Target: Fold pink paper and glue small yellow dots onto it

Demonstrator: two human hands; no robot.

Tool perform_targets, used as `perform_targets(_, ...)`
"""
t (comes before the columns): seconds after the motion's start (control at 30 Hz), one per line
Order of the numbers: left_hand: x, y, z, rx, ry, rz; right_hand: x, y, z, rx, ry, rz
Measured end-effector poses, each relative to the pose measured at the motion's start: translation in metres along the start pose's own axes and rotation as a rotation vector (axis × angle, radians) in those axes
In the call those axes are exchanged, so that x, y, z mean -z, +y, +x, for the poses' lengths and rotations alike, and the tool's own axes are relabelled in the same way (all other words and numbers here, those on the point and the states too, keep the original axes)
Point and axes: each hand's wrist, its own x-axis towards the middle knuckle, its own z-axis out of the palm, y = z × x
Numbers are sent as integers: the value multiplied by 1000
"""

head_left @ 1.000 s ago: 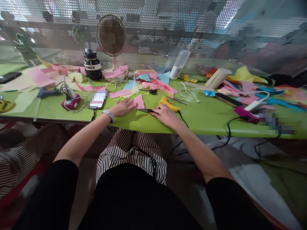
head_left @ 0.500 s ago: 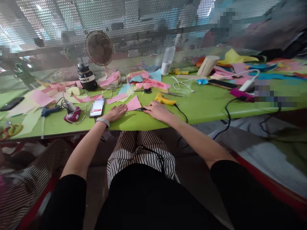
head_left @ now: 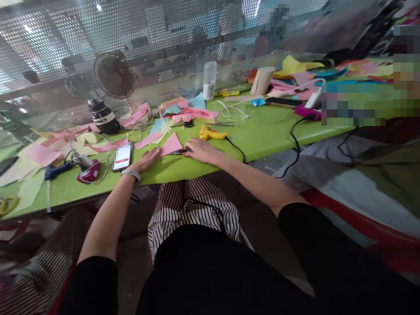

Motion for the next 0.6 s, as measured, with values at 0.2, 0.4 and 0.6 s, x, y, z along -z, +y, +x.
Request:
perform_targets(0.2,5,-3,2,-37,-7,6,6,2,0,23,-22,40)
perform_targets(0.4,7,-3,5,-68,65,-7,9,4,-4,65,-37,68)
perform_targets(0.6,6,4,2,-3,18,-6,13,15,-5,67,-27,67)
